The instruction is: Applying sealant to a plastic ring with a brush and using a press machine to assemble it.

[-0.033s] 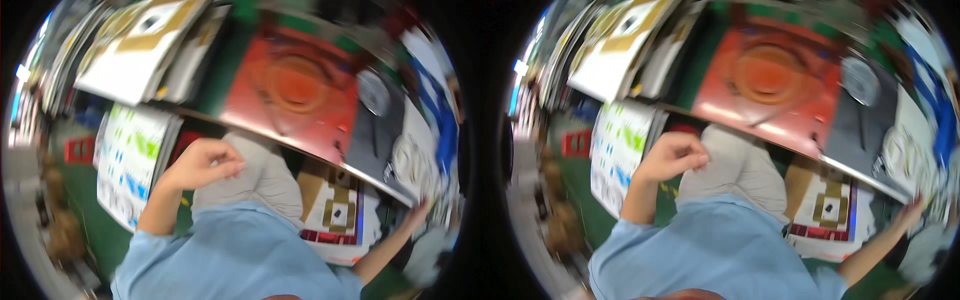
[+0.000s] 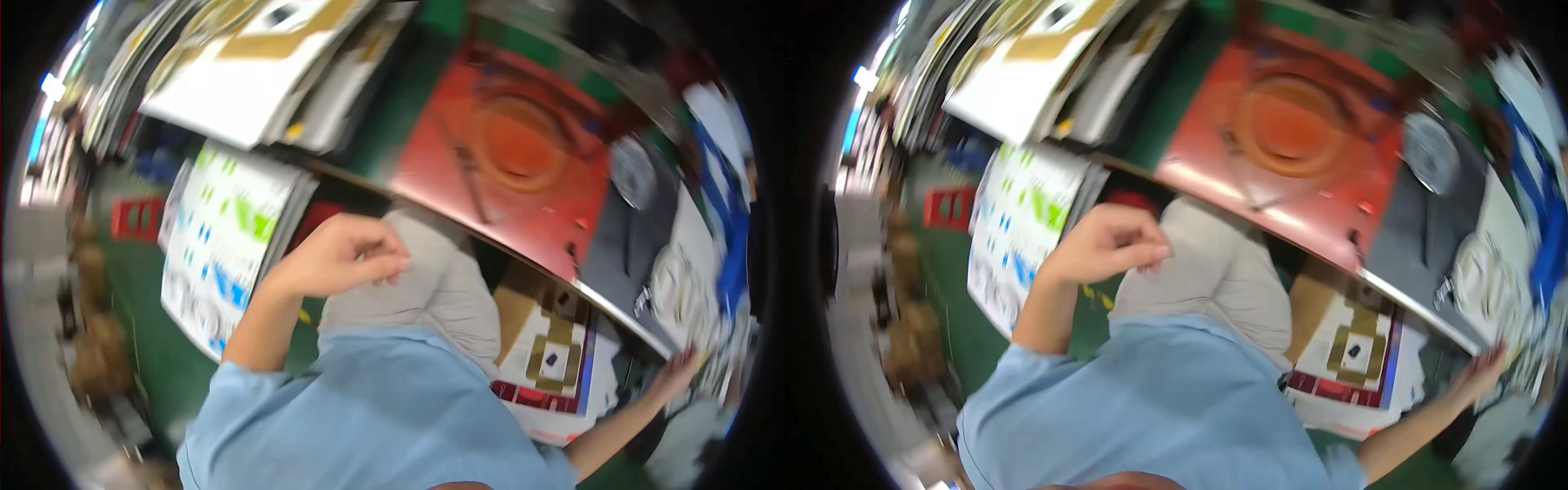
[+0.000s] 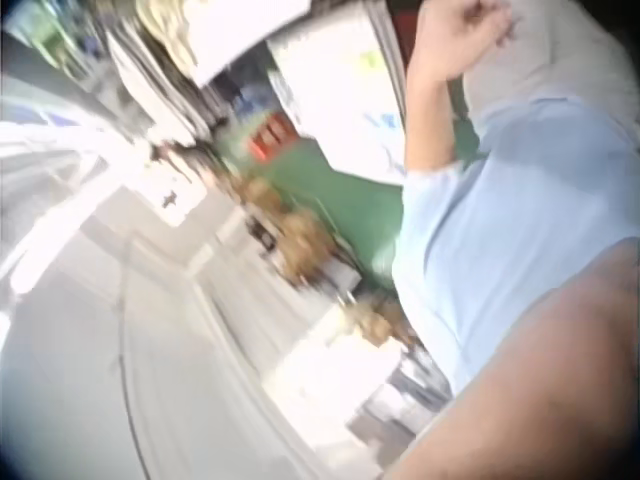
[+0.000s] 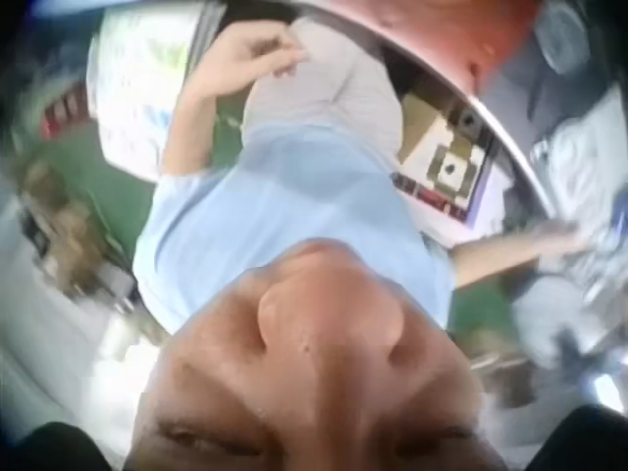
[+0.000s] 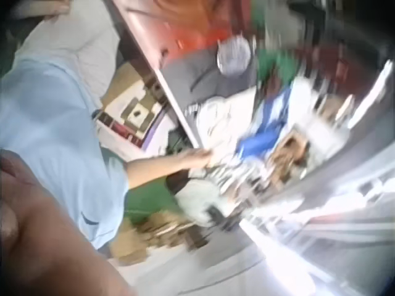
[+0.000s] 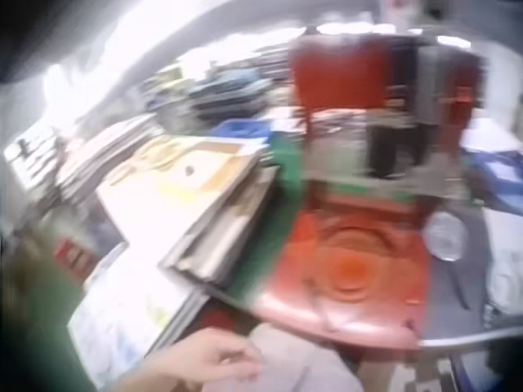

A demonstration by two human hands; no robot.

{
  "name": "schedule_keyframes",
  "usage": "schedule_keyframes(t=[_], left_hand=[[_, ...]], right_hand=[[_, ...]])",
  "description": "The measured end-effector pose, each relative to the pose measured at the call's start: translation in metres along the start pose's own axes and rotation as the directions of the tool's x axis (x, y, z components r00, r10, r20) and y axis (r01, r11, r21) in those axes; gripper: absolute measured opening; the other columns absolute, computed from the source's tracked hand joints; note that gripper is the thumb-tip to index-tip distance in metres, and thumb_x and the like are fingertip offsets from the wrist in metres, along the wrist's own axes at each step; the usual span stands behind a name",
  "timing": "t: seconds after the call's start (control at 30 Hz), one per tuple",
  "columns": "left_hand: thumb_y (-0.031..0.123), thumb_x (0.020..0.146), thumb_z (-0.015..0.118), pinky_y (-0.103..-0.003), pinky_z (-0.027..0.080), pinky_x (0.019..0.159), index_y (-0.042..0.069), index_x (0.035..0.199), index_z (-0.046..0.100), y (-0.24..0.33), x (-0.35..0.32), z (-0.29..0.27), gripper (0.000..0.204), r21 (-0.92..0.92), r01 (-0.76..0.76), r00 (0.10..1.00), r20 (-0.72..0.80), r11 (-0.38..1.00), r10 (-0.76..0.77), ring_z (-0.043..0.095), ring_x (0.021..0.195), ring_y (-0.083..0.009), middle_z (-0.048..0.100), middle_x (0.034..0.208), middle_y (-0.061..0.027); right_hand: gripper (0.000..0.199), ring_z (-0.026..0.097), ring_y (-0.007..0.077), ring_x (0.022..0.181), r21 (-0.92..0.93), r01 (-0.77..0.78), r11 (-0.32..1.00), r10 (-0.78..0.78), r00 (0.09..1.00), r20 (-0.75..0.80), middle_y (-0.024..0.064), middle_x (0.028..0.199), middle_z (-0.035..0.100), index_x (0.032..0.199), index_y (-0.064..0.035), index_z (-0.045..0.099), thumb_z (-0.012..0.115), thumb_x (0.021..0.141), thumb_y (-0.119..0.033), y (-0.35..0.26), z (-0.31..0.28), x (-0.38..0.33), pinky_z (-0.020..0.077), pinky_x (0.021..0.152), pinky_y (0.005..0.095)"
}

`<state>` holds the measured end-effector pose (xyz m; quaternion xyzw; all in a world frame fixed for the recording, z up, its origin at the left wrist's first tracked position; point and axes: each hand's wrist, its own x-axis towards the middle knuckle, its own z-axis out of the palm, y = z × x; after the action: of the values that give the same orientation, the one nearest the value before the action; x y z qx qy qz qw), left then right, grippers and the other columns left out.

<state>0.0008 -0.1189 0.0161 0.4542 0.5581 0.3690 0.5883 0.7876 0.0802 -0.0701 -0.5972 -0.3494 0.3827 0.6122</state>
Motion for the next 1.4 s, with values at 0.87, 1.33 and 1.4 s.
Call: schedule_keyframes(t=[0.87,1.33,1.4], left_hand=[[0.047,0.084,0.077,-0.042,0.055,0.093,-0.011,0.115,0.073,-0.172,-0.293,-0.148,0.066,-0.228,0.910,-0.021,-0.860,0.347,-0.510,0.073,0.104,-0.0404,0.076,0.113,-0.0272],[0.021,0.092,0.078,-0.043,0.051,0.092,-0.009,0.113,0.074,0.008,-0.098,-0.099,0.036,0.302,-0.422,0.872,-0.123,0.855,0.474,0.066,0.102,-0.0332,0.076,0.106,-0.0201],[0.015,0.083,0.084,-0.045,0.052,0.091,-0.007,0.111,0.075,0.026,-0.052,-0.072,0.036,0.445,-0.500,0.817,-0.044,0.743,0.576,0.067,0.105,-0.0345,0.077,0.108,-0.0163]], right_hand=[[0.028,0.054,0.0097,0.074,-0.397,0.136,0.908,0.396,0.037,0.917,0.0062,0.091,0.065,0.100,0.0066,0.070,0.058,0.110,-0.017,0.023,0.455,-0.366,0.0447,0.067,0.0242],[0.022,0.062,0.0114,0.075,-0.166,0.201,0.965,0.130,0.180,0.975,0.0088,0.090,0.069,0.103,0.0041,0.076,0.061,0.107,-0.012,-0.017,0.451,-0.366,0.0489,0.066,0.0249],[0.026,0.061,0.0115,0.075,-0.108,0.172,0.979,0.034,0.384,0.923,0.0099,0.093,0.067,0.104,0.0061,0.074,0.057,0.109,-0.013,-0.020,0.442,-0.359,0.0488,0.067,0.0253]])
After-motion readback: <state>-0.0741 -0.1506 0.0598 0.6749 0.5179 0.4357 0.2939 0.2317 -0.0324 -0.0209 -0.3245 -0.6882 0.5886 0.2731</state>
